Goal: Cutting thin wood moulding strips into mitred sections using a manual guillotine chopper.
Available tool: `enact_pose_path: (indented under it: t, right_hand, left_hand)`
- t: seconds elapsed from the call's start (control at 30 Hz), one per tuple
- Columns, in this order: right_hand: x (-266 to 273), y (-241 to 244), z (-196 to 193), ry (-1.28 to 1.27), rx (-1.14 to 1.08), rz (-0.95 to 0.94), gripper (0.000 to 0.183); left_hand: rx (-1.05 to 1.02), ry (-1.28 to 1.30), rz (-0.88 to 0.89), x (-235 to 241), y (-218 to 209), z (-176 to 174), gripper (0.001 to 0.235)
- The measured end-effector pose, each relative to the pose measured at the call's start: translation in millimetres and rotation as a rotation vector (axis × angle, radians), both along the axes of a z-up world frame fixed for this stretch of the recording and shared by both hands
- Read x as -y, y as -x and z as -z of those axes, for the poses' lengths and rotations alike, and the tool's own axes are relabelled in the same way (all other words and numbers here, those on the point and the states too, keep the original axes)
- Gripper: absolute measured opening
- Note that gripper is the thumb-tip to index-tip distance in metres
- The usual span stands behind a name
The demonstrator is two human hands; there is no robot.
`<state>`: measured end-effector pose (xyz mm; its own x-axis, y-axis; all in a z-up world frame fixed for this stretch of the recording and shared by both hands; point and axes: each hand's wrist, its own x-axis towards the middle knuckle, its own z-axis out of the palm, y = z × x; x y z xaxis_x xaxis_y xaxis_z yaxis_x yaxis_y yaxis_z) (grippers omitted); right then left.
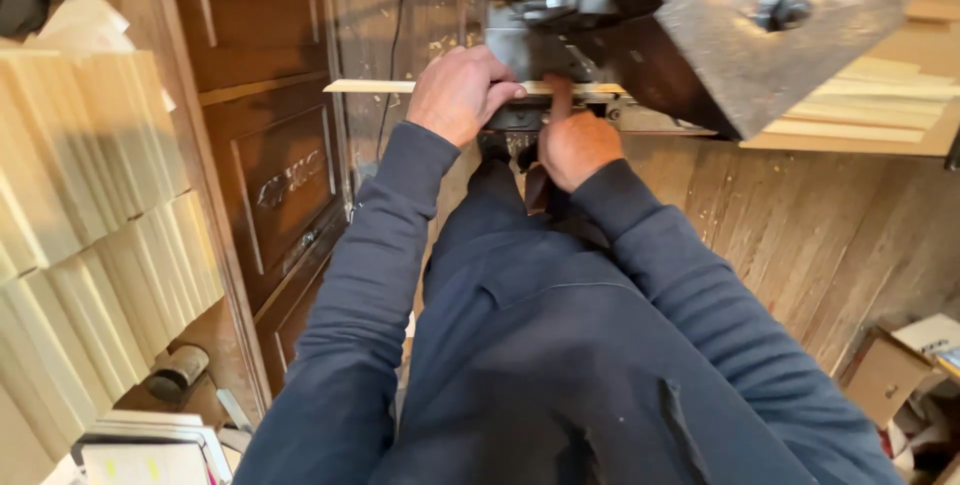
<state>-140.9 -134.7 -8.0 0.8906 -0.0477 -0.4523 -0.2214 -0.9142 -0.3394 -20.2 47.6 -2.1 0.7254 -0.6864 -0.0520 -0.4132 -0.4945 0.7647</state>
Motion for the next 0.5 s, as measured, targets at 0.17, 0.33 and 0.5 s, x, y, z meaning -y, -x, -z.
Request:
enact_pose_path:
  t: [0.17, 0.33, 0.5]
  right_hand:
    - [-2, 1, 6, 0.018, 0.019, -0.036, 0.065]
    - [-6, 1, 4, 0.044, 0.049, -0.062, 0.064]
    - [-7, -1, 6, 0.032, 0.031, -0.086, 0.064]
  left_hand:
    - [0.191, -0.138, -0.074, -68, 6, -5, 0.033]
    - [0.433, -0.200, -0.274, -146, 7, 3, 0.032]
    - [0.078, 0.286, -0.650, -189, 24, 63, 0.047]
